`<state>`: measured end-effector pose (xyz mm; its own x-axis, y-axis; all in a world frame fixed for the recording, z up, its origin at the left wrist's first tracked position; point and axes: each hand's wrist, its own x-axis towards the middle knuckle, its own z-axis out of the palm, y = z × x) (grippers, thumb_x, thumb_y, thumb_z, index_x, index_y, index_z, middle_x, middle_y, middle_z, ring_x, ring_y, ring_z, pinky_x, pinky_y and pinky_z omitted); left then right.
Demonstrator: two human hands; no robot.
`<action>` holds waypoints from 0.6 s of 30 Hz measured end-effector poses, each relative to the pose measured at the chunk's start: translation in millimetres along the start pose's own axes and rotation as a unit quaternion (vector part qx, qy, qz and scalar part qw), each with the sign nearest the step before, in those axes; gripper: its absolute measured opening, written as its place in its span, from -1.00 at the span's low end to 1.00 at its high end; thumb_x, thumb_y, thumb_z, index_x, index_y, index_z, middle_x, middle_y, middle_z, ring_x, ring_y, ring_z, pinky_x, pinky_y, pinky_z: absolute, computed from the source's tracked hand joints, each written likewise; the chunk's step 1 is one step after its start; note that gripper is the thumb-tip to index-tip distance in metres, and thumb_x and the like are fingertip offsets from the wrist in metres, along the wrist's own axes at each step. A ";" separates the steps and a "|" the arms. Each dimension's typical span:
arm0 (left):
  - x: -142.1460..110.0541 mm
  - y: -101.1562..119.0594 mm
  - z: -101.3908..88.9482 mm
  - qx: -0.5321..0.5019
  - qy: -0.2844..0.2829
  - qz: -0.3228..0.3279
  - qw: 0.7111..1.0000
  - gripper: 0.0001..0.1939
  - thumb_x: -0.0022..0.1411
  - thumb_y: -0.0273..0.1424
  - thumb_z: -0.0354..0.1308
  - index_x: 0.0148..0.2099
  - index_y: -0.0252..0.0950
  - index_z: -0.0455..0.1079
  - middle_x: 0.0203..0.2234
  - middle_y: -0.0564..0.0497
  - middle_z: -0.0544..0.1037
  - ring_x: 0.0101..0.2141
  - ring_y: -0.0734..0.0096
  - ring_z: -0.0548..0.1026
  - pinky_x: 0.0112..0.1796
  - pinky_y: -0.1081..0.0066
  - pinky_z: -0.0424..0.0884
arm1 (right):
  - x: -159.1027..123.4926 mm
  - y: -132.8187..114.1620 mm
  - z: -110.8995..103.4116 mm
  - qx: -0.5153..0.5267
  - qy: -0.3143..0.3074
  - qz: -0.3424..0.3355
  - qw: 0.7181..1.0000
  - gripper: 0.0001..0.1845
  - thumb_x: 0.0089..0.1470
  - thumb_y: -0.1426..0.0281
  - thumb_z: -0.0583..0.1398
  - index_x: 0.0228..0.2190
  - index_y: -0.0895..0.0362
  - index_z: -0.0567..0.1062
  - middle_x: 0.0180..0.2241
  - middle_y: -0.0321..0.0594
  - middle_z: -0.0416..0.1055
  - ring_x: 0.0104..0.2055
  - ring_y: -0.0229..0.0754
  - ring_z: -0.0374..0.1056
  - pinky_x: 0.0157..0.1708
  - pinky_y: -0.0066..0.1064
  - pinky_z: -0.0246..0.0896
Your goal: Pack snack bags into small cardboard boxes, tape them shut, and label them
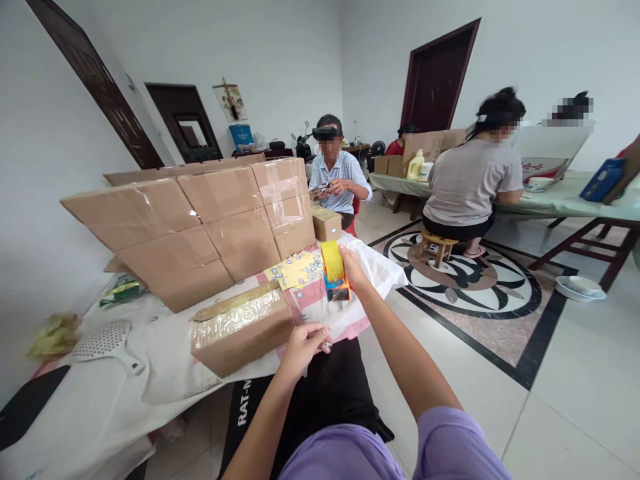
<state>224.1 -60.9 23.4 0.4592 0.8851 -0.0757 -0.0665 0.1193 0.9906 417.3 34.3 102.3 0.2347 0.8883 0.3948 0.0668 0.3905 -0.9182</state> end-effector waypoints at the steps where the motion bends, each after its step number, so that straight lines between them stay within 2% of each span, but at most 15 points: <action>1: -2.6 -2.6 1.3 0.005 0.000 0.002 1.000 -0.44 -0.03 0.09 0.40 -0.34 -0.37 0.56 -0.50 -0.10 0.64 -0.58 0.37 0.55 -0.44 0.38 0.50 | -6.1 -6.3 0.2 0.013 -0.023 0.001 1.000 -0.22 -0.11 -0.40 0.19 -0.28 0.06 0.47 -0.41 -0.15 0.52 -0.44 -0.06 0.47 -0.45 -0.24 0.45; 3: -9.9 -7.2 8.1 0.011 -0.005 0.003 1.000 -0.42 -0.01 0.11 0.38 -0.33 -0.38 0.57 -0.50 -0.12 0.65 -0.60 0.37 0.54 -0.47 0.38 0.49 | -17.0 -18.0 0.7 0.031 -0.054 -0.001 0.998 -0.22 -0.25 -0.29 0.37 -0.21 0.06 0.48 -0.37 -0.19 0.53 -0.43 -0.08 0.48 -0.44 -0.26 0.45; 4: -14.3 -8.5 12.4 0.013 -0.011 0.002 1.000 -0.41 0.00 0.13 0.37 -0.32 -0.38 0.57 -0.50 -0.12 0.65 -0.60 0.36 0.54 -0.48 0.37 0.49 | -21.1 -23.1 0.9 0.038 -0.059 -0.002 0.998 -0.24 -0.25 -0.22 0.42 -0.18 0.05 0.47 -0.35 -0.21 0.52 -0.42 -0.09 0.48 -0.43 -0.27 0.45; 8: -31.3 0.7 23.0 0.017 -0.023 0.007 1.000 -0.42 0.09 0.11 0.32 -0.23 -0.38 0.57 -0.43 -0.13 0.68 -0.56 0.34 0.59 -0.42 0.36 0.53 | -24.8 -35.9 -3.2 0.065 0.009 -0.044 0.997 -0.39 -0.06 -0.04 0.42 -0.12 0.01 0.39 -0.31 -0.25 0.50 -0.37 -0.11 0.48 -0.39 -0.29 0.45; 11: -38.1 18.7 18.8 0.029 -0.030 0.012 0.999 -0.49 0.13 0.04 0.33 -0.22 -0.36 0.59 -0.40 -0.12 0.69 -0.53 0.34 0.61 -0.39 0.38 0.53 | -15.8 -35.6 -10.4 0.080 0.062 -0.088 0.991 -0.44 -0.03 -0.01 0.41 -0.14 0.01 0.38 -0.33 -0.27 0.48 -0.38 -0.13 0.46 -0.37 -0.29 0.44; 14: -37.6 30.4 12.2 0.043 -0.028 0.014 0.999 -0.49 0.15 0.03 0.31 -0.19 -0.37 0.61 -0.41 -0.14 0.69 -0.53 0.32 0.61 -0.41 0.38 0.53 | -1.8 -30.4 -14.3 0.081 0.082 -0.084 0.990 -0.42 -0.09 -0.02 0.43 -0.19 0.02 0.38 -0.34 -0.29 0.47 -0.38 -0.14 0.46 -0.36 -0.30 0.44; 18: -25.4 23.8 5.8 0.081 0.006 0.026 0.996 -0.52 0.18 -0.01 0.27 -0.20 -0.37 0.62 -0.42 -0.16 0.69 -0.53 0.26 0.62 -0.42 0.34 0.54 | 8.4 -27.5 -6.2 0.109 0.079 -0.057 0.989 -0.45 -0.05 -0.06 0.38 -0.21 0.03 0.40 -0.40 -0.29 0.48 -0.41 -0.12 0.47 -0.40 -0.28 0.45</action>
<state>216.0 -83.2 49.6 0.4486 0.8934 -0.0239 0.0545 -0.0007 0.9985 423.5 29.6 130.7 0.3868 0.7939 0.4692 -0.1052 0.5435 -0.8328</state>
